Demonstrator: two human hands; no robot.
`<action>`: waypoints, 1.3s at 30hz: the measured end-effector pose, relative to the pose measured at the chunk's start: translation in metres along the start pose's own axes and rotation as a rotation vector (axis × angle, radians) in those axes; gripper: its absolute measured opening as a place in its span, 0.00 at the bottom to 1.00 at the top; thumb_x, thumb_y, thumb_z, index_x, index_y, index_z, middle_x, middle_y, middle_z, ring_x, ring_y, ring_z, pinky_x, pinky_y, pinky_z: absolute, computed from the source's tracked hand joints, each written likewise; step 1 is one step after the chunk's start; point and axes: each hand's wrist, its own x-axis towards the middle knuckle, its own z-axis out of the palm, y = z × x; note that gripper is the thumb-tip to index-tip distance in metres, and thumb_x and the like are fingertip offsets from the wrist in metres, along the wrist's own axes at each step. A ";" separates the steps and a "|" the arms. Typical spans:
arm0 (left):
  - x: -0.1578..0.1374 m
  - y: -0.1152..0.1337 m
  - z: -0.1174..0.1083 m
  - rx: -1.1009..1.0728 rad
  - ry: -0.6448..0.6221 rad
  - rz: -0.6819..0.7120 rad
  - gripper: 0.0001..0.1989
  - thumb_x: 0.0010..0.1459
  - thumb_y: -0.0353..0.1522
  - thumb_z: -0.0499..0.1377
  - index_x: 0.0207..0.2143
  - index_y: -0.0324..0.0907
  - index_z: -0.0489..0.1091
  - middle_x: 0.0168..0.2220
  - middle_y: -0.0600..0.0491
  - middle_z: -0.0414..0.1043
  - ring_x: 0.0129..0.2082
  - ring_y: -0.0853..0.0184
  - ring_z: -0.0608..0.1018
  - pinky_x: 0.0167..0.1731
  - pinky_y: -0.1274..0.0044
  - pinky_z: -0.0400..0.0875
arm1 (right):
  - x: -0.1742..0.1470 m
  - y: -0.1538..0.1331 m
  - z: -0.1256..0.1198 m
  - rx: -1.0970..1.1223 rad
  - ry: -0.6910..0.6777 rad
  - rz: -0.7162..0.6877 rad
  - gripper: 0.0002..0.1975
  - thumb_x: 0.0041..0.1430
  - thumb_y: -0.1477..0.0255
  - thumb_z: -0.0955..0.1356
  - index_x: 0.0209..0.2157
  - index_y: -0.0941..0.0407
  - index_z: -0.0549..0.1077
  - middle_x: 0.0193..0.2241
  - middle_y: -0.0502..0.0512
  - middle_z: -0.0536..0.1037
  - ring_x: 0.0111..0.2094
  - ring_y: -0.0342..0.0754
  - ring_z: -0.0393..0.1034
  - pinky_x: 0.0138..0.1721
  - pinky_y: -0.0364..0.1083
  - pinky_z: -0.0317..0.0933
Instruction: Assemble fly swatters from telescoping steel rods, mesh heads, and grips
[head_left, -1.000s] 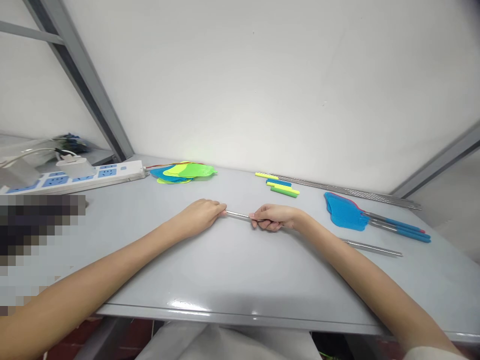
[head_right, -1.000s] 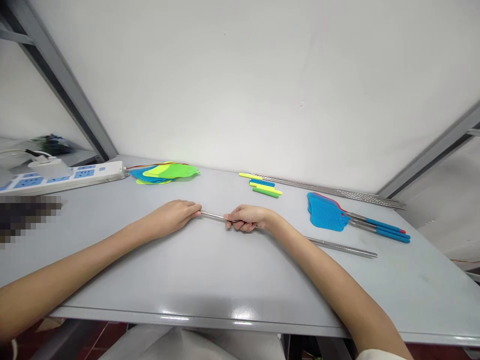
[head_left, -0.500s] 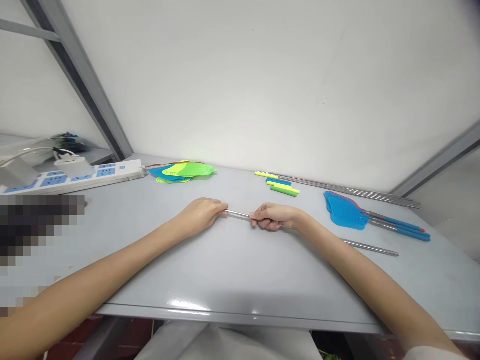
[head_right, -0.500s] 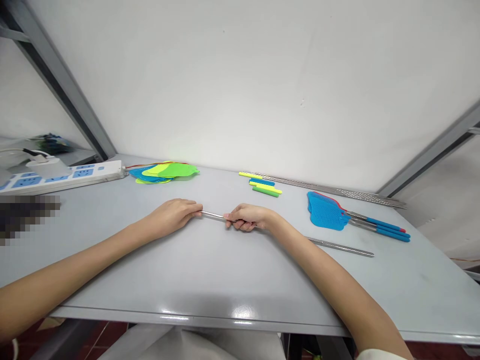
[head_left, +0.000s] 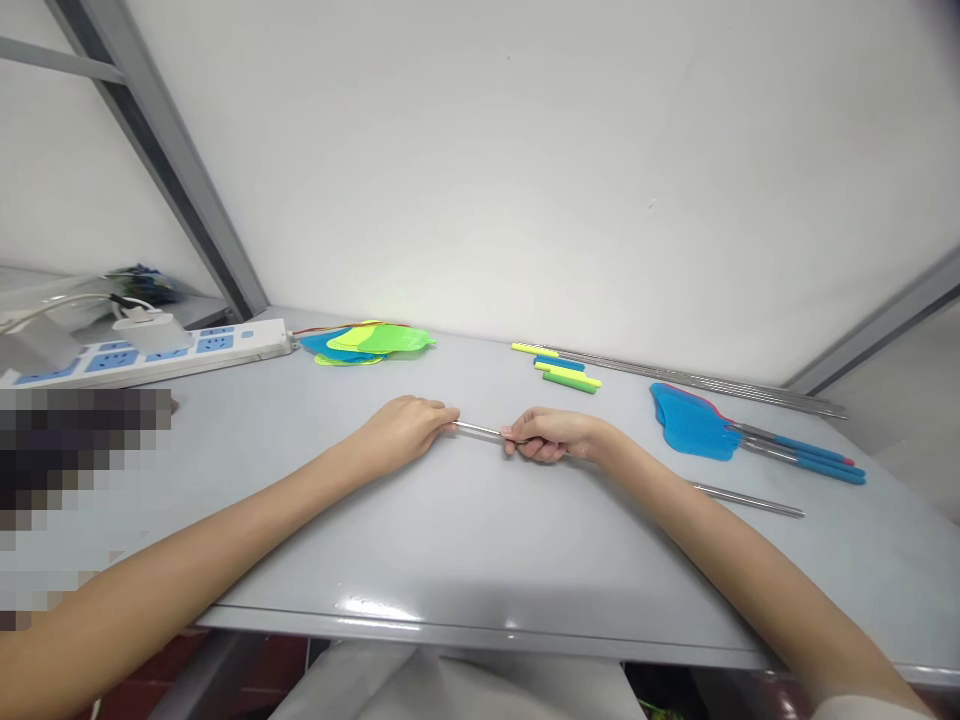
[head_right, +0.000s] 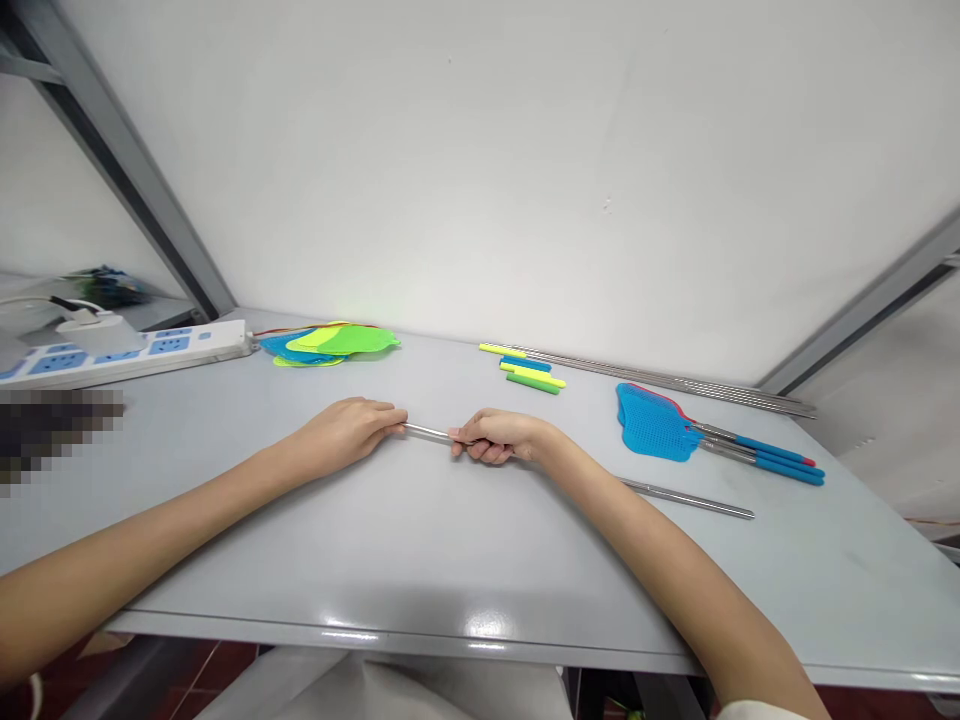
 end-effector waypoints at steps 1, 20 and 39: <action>0.000 0.000 0.000 0.002 -0.002 -0.002 0.09 0.56 0.31 0.42 0.26 0.43 0.59 0.25 0.56 0.67 0.23 0.71 0.68 0.22 0.79 0.52 | 0.000 0.000 0.000 0.001 0.000 0.003 0.13 0.51 0.65 0.62 0.28 0.63 0.65 0.15 0.42 0.48 0.12 0.31 0.39 0.09 0.33 0.36; -0.002 0.005 -0.001 0.031 -0.046 -0.014 0.10 0.56 0.30 0.42 0.29 0.43 0.61 0.24 0.55 0.66 0.24 0.69 0.69 0.23 0.77 0.54 | -0.001 0.000 -0.001 0.022 -0.038 0.034 0.13 0.51 0.65 0.62 0.29 0.62 0.64 0.15 0.42 0.48 0.12 0.32 0.38 0.08 0.33 0.36; -0.003 0.007 0.003 0.070 -0.092 0.002 0.08 0.54 0.27 0.42 0.31 0.43 0.60 0.26 0.53 0.66 0.25 0.67 0.69 0.25 0.76 0.57 | -0.003 -0.002 0.003 0.043 -0.048 0.076 0.12 0.52 0.66 0.61 0.30 0.62 0.64 0.15 0.42 0.48 0.12 0.32 0.37 0.09 0.33 0.36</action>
